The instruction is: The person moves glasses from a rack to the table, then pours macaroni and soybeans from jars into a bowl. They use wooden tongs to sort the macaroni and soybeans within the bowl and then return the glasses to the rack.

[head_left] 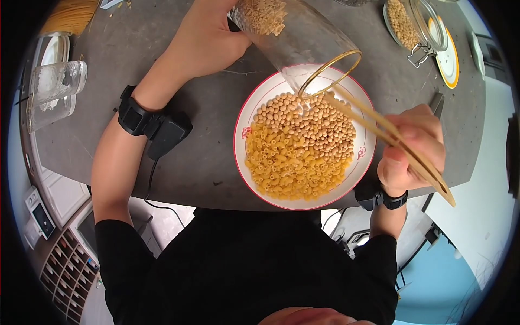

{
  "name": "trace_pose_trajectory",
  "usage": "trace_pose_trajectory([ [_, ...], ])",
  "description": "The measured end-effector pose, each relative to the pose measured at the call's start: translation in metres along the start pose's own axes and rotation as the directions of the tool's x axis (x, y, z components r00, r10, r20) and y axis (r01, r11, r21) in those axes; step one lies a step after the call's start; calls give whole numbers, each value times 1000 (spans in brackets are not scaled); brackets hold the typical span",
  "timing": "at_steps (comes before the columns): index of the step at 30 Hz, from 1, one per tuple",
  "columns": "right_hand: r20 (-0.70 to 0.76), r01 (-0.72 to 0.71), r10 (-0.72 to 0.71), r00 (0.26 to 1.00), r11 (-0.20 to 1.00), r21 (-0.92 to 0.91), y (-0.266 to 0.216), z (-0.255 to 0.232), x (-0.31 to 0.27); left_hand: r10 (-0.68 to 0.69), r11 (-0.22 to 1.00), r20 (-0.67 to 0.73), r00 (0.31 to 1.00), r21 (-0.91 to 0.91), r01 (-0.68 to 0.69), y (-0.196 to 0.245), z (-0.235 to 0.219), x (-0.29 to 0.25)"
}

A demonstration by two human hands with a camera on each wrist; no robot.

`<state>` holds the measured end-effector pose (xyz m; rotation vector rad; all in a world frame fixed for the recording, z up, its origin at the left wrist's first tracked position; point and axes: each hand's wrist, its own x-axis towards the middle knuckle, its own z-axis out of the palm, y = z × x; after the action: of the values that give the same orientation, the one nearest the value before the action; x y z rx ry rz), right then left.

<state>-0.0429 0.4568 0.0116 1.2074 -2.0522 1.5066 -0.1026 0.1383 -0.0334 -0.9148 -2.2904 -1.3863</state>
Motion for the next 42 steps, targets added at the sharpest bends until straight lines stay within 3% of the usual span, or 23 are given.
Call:
trace_pose_trajectory([
  [2,-56,-34,32,998,999,-40,1,6,-3,-17,1000,-13,1000,-20,17,3,2,0],
  [5,26,-22,27,999,984,-176,3,8,4,-12,1000,-3,1000,10,12,4,0,1],
  [6,25,-23,28,999,984,-179,1,5,3,-10,1000,-2,1000,8,10,4,1,2],
  [8,17,-57,57,998,998,-8,-2,0,1,-14,1000,-2,1000,10,14,5,1,1],
  [10,64,-80,80,995,997,-12,-4,1,8,-31,999,4,1000,18,31,10,-1,2],
  [13,169,-8,46,985,975,-220,2,12,13,-37,999,10,999,18,37,12,-2,3],
  [19,213,-31,81,974,973,-229,1,16,12,-33,999,3,999,17,32,10,-1,3],
  [21,213,-23,72,974,974,-226,0,18,11,-64,998,13,998,19,64,10,-1,2],
  [24,218,-7,57,974,975,-223,-1,17,11,-10,1000,-10,1000,9,10,6,0,2],
  [26,225,0,51,973,976,-219,-2,16,12,-83,994,33,996,69,81,13,-4,3],
  [29,195,-52,84,977,985,-163,-6,8,11,-43,999,12,999,24,43,12,-1,4],
  [32,113,-119,121,986,993,-24,-4,-1,4,-79,996,16,997,44,78,15,-2,3],
  [34,-44,-79,80,996,996,37,1,-2,-2,-43,998,5,999,37,42,6,-1,2],
  [38,-11,-59,58,998,997,-48,5,6,0,9,1000,-6,1000,29,-9,3,0,2],
  [40,-14,-97,97,995,995,24,-1,4,3,-26,999,3,1000,34,26,12,-1,3],
  [42,143,-138,144,979,989,-47,-3,1,7,-64,997,11,998,44,64,12,-1,3],
])
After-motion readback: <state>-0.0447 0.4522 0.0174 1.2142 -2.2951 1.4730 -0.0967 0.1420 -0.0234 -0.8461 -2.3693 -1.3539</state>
